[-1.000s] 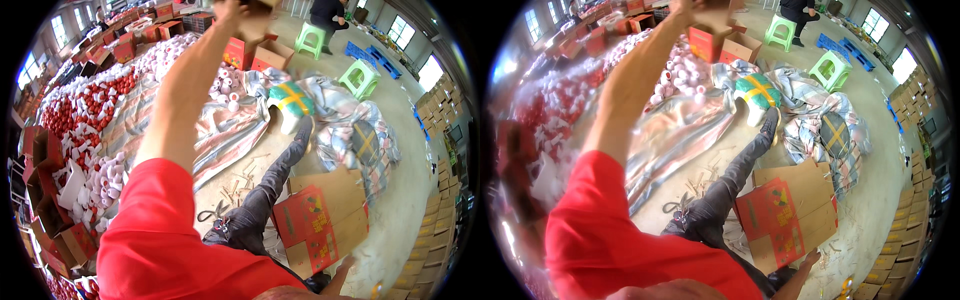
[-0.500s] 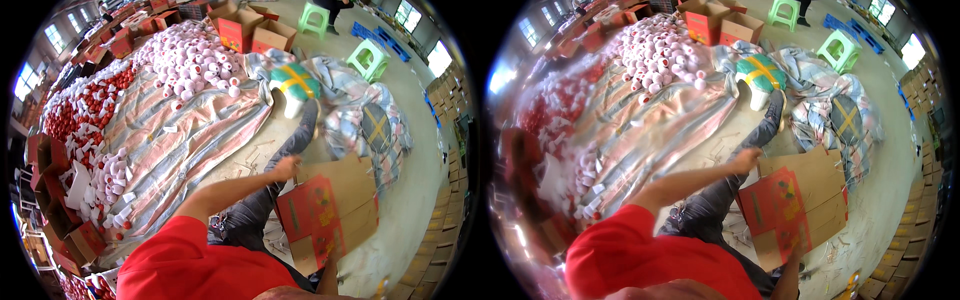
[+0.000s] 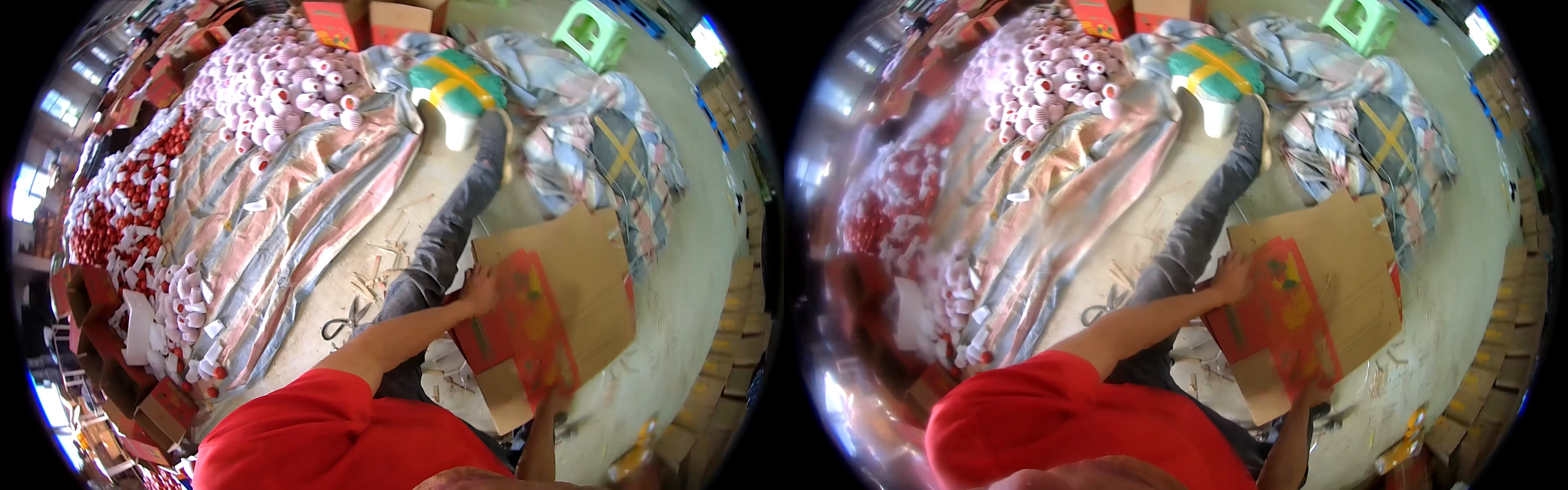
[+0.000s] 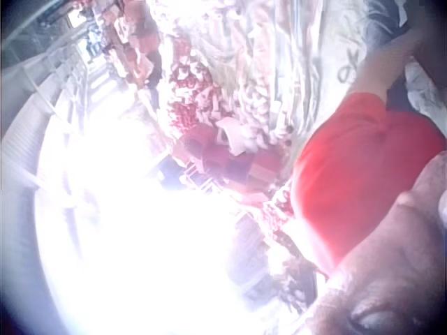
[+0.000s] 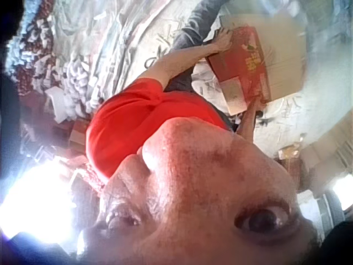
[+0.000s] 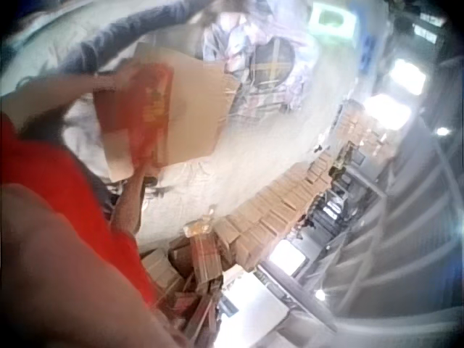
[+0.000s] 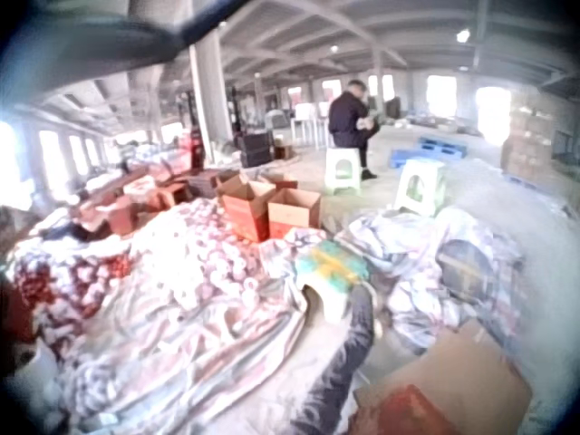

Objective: The person sits on the floor and repeatedly folds flat cardboard pieces into small boxes. They fold the side flaps, tuck them in, and then place each completed box aside. The process is repeated for multiple identical boxes.

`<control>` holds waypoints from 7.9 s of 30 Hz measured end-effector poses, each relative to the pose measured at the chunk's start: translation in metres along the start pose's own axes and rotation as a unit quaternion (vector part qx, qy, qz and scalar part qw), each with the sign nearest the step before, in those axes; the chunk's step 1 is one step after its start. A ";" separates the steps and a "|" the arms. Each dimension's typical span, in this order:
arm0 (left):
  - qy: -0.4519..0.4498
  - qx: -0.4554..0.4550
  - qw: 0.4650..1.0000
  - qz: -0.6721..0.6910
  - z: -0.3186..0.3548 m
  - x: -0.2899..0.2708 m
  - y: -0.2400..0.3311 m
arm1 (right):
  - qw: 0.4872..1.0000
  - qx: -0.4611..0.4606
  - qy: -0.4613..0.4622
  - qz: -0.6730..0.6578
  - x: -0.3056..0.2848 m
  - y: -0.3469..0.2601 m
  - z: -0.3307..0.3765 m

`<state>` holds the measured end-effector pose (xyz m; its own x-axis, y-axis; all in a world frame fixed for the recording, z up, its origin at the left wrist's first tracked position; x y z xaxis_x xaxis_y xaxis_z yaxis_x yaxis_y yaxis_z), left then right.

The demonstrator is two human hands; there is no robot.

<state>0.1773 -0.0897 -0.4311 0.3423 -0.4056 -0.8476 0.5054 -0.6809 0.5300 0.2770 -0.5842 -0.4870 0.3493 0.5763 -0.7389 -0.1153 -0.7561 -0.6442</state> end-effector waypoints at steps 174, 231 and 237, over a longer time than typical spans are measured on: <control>-0.433 0.234 0.701 0.516 -0.050 -0.192 0.202 | 0.905 -0.361 -0.155 -0.164 -0.076 -0.420 0.022; 0.116 0.433 0.884 0.132 0.031 -0.343 0.106 | 0.701 -0.705 -0.076 -0.073 -0.209 -0.444 0.086; 0.110 0.470 0.871 0.094 0.068 -0.318 0.084 | 0.698 -0.693 -0.166 -0.072 -0.208 -0.420 0.122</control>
<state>0.0565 -0.0593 -0.1187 0.5454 -0.5073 -0.6672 -0.4116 -0.8555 0.3140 0.1393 -0.3492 -0.0869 0.0030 0.5438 -0.8392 0.9893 -0.1239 -0.0767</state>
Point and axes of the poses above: each hand's wrist, its own z-axis away from the middle knuckle, its own x-axis out of the palm, y = z × x, the point moved 5 cm from there along -z, towards the middle knuckle, and after that the axes turned 9 degrees about y, right-handed, at the moved point
